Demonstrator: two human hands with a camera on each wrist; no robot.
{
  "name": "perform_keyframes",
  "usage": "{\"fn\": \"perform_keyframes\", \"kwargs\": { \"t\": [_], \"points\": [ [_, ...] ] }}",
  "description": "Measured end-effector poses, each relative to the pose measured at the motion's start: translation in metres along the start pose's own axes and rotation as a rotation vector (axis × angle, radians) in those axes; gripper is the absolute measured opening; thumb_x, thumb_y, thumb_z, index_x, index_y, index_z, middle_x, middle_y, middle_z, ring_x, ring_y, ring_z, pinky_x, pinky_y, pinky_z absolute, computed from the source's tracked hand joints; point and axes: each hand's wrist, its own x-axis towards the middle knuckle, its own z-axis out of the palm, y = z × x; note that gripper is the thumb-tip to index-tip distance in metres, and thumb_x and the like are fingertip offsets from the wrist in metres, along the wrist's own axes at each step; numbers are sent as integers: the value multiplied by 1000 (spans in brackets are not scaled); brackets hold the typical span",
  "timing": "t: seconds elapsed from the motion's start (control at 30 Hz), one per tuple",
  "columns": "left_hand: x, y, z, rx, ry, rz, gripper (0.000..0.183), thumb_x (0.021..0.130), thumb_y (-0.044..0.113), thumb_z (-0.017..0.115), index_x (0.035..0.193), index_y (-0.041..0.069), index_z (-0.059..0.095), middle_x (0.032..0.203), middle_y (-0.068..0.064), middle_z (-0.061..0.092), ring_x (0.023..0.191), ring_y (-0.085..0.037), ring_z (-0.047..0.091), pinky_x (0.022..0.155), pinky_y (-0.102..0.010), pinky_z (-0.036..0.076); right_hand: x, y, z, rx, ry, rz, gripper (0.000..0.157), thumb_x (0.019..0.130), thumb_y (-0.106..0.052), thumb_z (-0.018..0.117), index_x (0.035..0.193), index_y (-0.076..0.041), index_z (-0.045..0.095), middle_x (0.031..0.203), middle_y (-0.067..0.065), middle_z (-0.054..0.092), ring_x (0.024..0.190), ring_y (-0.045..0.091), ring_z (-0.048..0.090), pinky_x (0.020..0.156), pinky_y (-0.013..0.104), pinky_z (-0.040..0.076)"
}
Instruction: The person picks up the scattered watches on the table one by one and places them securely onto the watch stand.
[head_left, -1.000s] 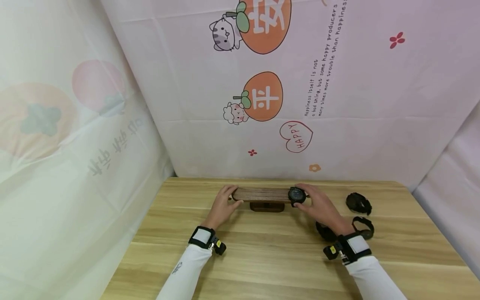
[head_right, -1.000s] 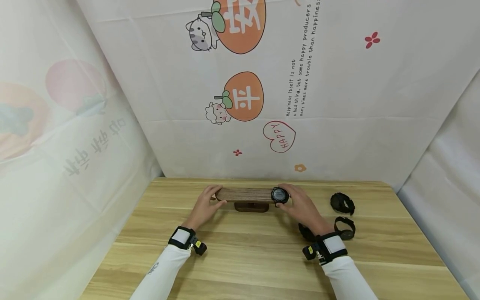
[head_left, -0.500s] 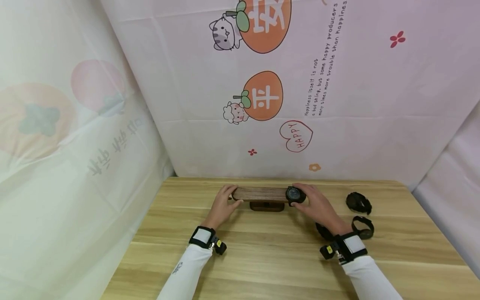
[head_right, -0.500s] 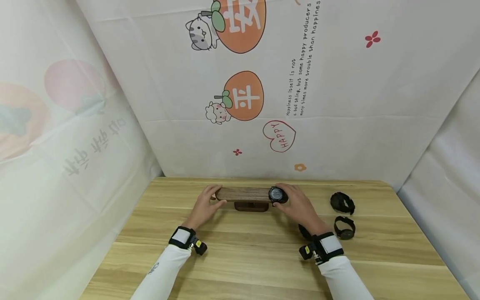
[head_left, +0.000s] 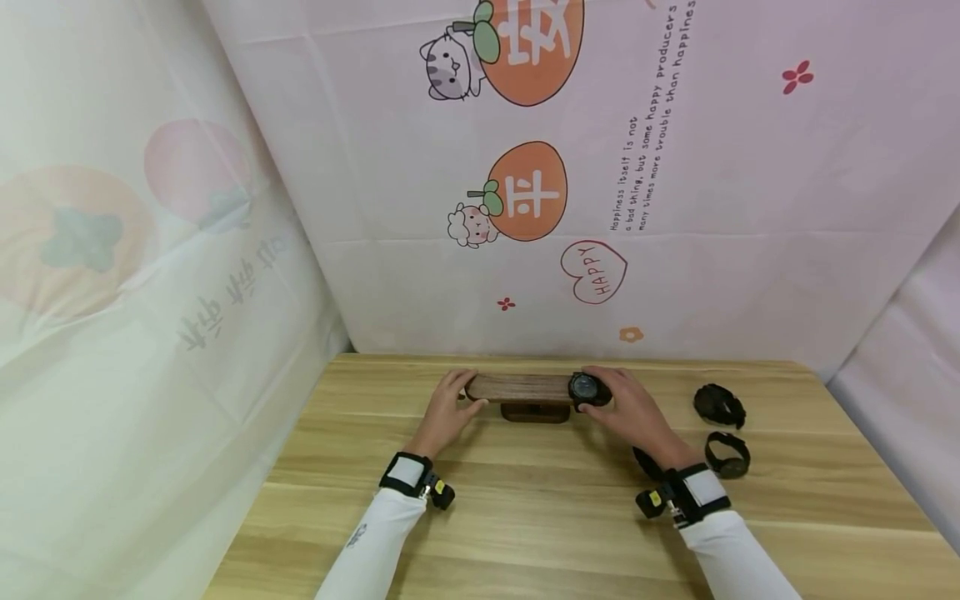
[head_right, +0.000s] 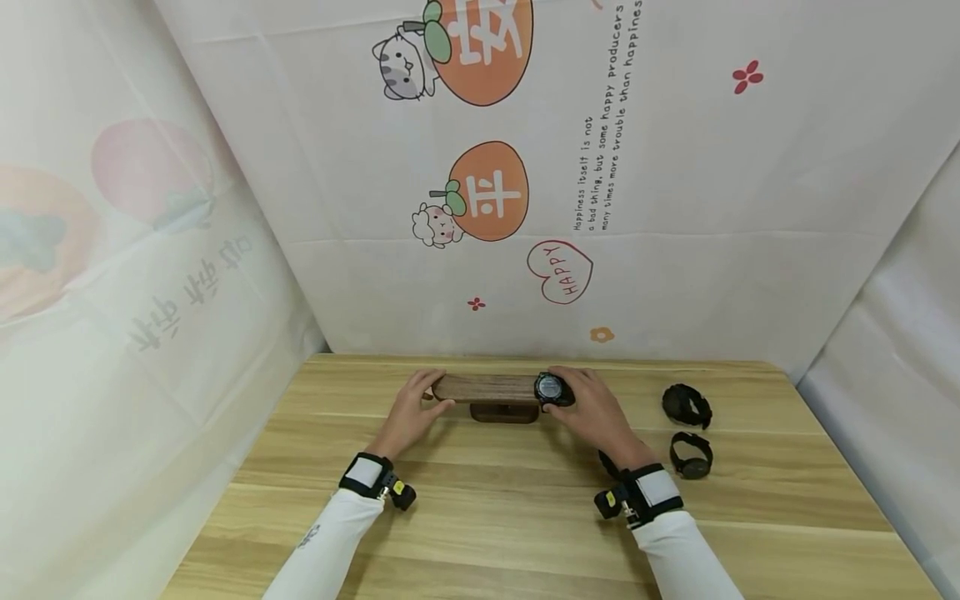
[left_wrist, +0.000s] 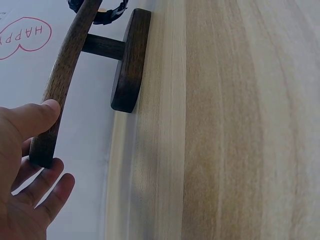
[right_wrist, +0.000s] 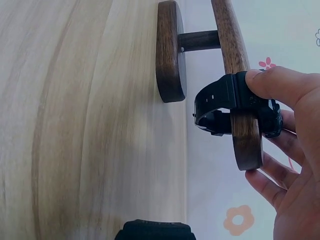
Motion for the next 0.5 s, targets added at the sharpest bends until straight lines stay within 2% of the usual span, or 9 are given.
{"fn": "perform_keyframes", "kwargs": {
  "t": [0.5],
  "points": [
    [0,2,0,-10,-15,-21,58,89,27,71,141,13,49,135,-8,49,116,-20,50,87,-37,54,4,-3,6,17,20,-16,67,79,-37,78,137,-14,53,128,8,58,117,30,49,93,53,46]
  ]
}}
